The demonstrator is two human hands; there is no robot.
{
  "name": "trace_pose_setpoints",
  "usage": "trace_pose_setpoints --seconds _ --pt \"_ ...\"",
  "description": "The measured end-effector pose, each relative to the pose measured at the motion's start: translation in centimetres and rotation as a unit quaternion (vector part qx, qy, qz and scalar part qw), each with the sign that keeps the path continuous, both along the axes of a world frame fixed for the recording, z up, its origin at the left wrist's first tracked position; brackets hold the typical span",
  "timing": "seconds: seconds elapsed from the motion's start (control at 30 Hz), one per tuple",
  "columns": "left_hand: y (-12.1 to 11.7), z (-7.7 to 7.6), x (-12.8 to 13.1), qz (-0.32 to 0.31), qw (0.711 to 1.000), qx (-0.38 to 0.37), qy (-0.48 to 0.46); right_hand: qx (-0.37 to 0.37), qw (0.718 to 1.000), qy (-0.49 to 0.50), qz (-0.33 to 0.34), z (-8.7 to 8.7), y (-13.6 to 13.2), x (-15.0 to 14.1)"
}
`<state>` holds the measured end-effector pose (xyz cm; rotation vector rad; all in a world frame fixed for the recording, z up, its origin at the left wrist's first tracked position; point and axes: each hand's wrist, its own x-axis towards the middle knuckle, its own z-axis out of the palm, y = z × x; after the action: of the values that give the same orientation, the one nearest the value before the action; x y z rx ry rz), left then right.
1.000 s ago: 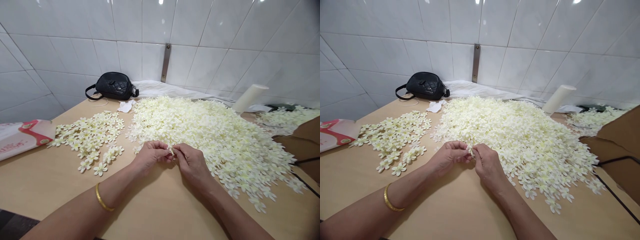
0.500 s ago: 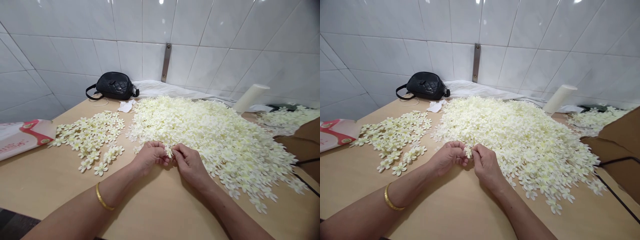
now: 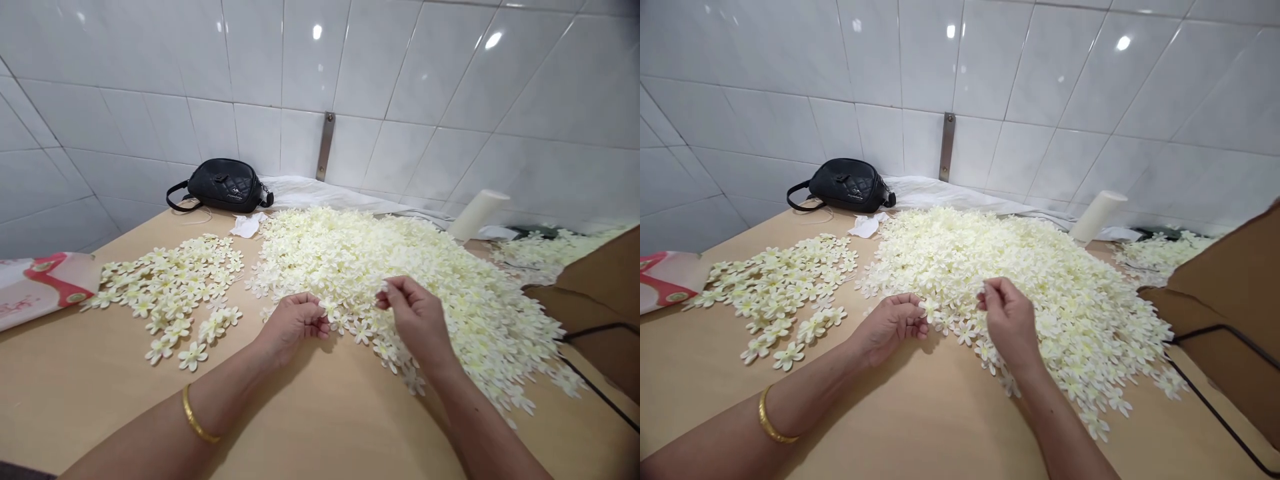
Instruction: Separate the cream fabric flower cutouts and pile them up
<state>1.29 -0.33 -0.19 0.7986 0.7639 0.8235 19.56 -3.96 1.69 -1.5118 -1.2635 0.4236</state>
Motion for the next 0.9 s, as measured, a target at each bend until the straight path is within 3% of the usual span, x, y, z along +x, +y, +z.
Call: trace_pose_setpoints --seconds 0.1,0.2,0.27,0.33,0.43,0.6,0.9 --pt "0.0 0.1 0.0 -0.005 1.000 0.004 -0.008 0.040 0.963 -0.233 -0.128 1.3 0.7 2.6" --pt "-0.1 0.3 0.0 -0.005 1.000 0.002 -0.007 0.052 0.922 -0.354 -0.145 2.1 0.9 2.9" --pt "-0.1 0.3 0.0 0.003 1.000 0.000 -0.005 0.071 0.935 -0.334 -0.100 2.2 0.4 1.2" --pt "-0.1 0.3 0.0 0.008 1.000 -0.003 -0.001 0.082 0.954 -0.288 0.004 1.7 -0.3 -1.2" --pt "0.0 0.2 0.0 0.002 1.000 -0.006 0.000 0.080 0.955 -0.250 0.136 0.3 -1.0 -4.1" --pt "0.0 0.0 0.0 -0.027 1.000 0.012 0.000 0.068 0.949 -0.259 0.166 -1.6 -1.1 -4.7" --pt "0.1 -0.3 -0.3 -0.072 0.995 0.065 -0.012 -0.002 0.964 -0.145 0.221 -0.7 -1.5 -3.9"
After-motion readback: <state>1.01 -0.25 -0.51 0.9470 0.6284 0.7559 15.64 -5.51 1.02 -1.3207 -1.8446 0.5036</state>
